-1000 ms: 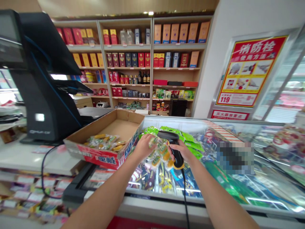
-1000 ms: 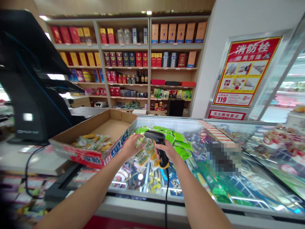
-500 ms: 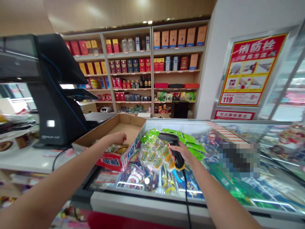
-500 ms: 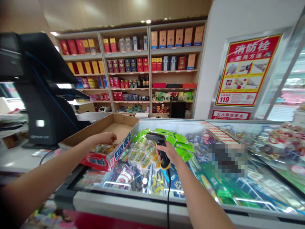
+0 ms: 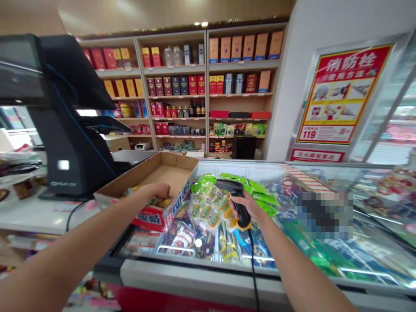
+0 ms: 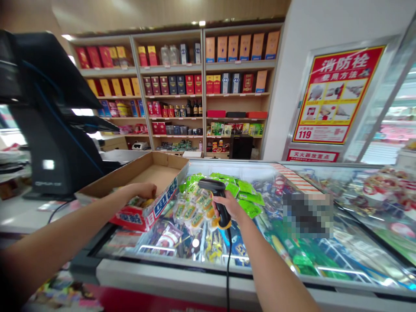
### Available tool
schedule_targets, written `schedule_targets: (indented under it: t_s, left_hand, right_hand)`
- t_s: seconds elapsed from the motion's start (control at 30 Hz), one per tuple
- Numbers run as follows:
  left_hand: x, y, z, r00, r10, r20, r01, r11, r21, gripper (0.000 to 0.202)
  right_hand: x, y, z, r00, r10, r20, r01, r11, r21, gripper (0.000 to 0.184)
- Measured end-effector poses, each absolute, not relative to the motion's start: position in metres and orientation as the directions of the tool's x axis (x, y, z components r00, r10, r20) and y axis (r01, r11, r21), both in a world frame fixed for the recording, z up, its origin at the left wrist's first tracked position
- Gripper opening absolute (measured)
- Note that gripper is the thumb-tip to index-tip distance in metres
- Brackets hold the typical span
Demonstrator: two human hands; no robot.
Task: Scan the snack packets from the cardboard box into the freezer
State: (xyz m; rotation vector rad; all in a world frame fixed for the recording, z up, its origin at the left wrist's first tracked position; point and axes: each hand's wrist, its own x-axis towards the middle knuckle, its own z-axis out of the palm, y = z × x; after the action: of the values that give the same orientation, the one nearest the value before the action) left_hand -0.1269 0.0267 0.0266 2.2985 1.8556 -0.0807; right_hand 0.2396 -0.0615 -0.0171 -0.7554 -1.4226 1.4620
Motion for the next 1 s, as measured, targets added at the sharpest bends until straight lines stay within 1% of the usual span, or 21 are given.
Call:
schedule_targets:
  t_s: [0.1, 0.23, 0.27, 0.3, 0.33, 0.37, 0.4, 0.43, 0.47, 0.5, 0.53, 0.57, 0.6, 0.67, 0.73, 0.8, 0.9, 1.0]
  left_hand:
    - [-0.123, 0.022, 0.029, 0.251, 0.964, -0.091, 0.962, -0.238, 0.133, 0.014]
    - [-0.12, 0.019, 0.036, 0.241, 0.969, -0.047, 0.966, -0.235, 0.11, 0.017]
    - [-0.121, 0.019, 0.039, 0.217, 0.976, -0.007, 0.969, -0.214, 0.126, 0.018]
    - [-0.121, 0.019, 0.043, 0.18, 0.982, 0.054, 0.967, -0.187, 0.171, 0.021]
    - [-0.123, 0.018, 0.048, 0.13, 0.984, 0.123, 0.954, -0.158, 0.255, 0.025]
    - [-0.123, 0.017, 0.054, 0.069, 0.981, 0.183, 0.915, -0.135, 0.38, 0.028]
    - [-0.124, 0.016, 0.061, 0.006, 0.978, 0.21, 0.836, -0.12, 0.536, 0.03]
    - [-0.124, 0.013, 0.069, -0.046, 0.98, 0.195, 0.708, -0.106, 0.698, 0.03]
    - [-0.122, 0.009, 0.078, -0.076, 0.986, 0.146, 0.536, -0.083, 0.84, 0.026]
    - [-0.118, 0.004, 0.087, -0.082, 0.993, 0.086, 0.339, -0.053, 0.939, 0.02]
    - [-0.113, -0.001, 0.096, -0.074, 0.997, 0.033, 0.142, -0.023, 0.99, 0.013]
    - [-0.106, -0.008, 0.104, -0.061, 0.998, -0.008, -0.029, 0.007, 1.0, 0.006]
    - [-0.097, -0.015, 0.11, -0.049, 0.998, -0.038, -0.163, 0.029, 0.986, 0.002]
    - [-0.075, -0.028, 0.114, -0.005, 0.998, -0.064, -0.331, 0.059, 0.942, 0.011]
    - [-0.05, -0.037, 0.105, 0.073, 0.996, -0.05, -0.406, 0.075, 0.911, 0.014]
    - [-0.023, -0.041, 0.086, 0.128, 0.992, 0.015, -0.441, 0.043, 0.897, 0.013]
    - [0.011, -0.036, 0.047, 0.111, 0.982, 0.155, -0.475, -0.085, 0.876, 0.016]
    - [0.03, -0.025, 0.014, 0.073, 0.966, 0.248, -0.522, -0.175, 0.835, 0.027]
  right_hand:
    - [0.239, -0.062, -0.016, -0.387, 0.906, 0.174, -0.194, 0.104, -0.975, 0.034]
    - [0.239, -0.066, -0.013, -0.397, 0.9, 0.179, -0.21, 0.101, -0.972, 0.033]
    - [0.239, -0.066, -0.012, -0.395, 0.901, 0.181, -0.214, 0.101, -0.972, 0.032]
    - [0.239, -0.067, -0.012, -0.391, 0.902, 0.182, -0.218, 0.102, -0.971, 0.031]
    - [0.239, -0.067, -0.012, -0.386, 0.904, 0.184, -0.22, 0.104, -0.97, 0.031]
    - [0.238, -0.066, -0.012, -0.383, 0.905, 0.186, -0.22, 0.106, -0.97, 0.031]
    - [0.238, -0.066, -0.012, -0.383, 0.904, 0.188, -0.22, 0.109, -0.969, 0.031]
    - [0.238, -0.065, -0.013, -0.384, 0.903, 0.192, -0.22, 0.113, -0.969, 0.032]
    - [0.238, -0.064, -0.013, -0.385, 0.902, 0.197, -0.22, 0.118, -0.968, 0.032]
    - [0.238, -0.064, -0.013, -0.386, 0.9, 0.203, -0.22, 0.124, -0.968, 0.033]
    - [0.238, -0.063, -0.013, -0.39, 0.898, 0.207, -0.219, 0.128, -0.967, 0.033]
    - [0.238, -0.063, -0.013, -0.393, 0.896, 0.208, -0.217, 0.129, -0.968, 0.033]
    - [0.238, -0.063, -0.013, -0.397, 0.894, 0.207, -0.215, 0.128, -0.968, 0.033]
    - [0.238, -0.063, -0.013, -0.406, 0.892, 0.198, -0.211, 0.119, -0.97, 0.033]
    - [0.238, -0.063, -0.013, -0.405, 0.894, 0.191, -0.211, 0.112, -0.971, 0.034]
    - [0.239, -0.063, -0.012, -0.397, 0.898, 0.188, -0.21, 0.111, -0.971, 0.035]
    - [0.24, -0.065, -0.011, -0.389, 0.903, 0.185, -0.203, 0.112, -0.973, 0.035]
    - [0.241, -0.066, -0.01, -0.399, 0.898, 0.186, -0.184, 0.121, -0.976, 0.033]
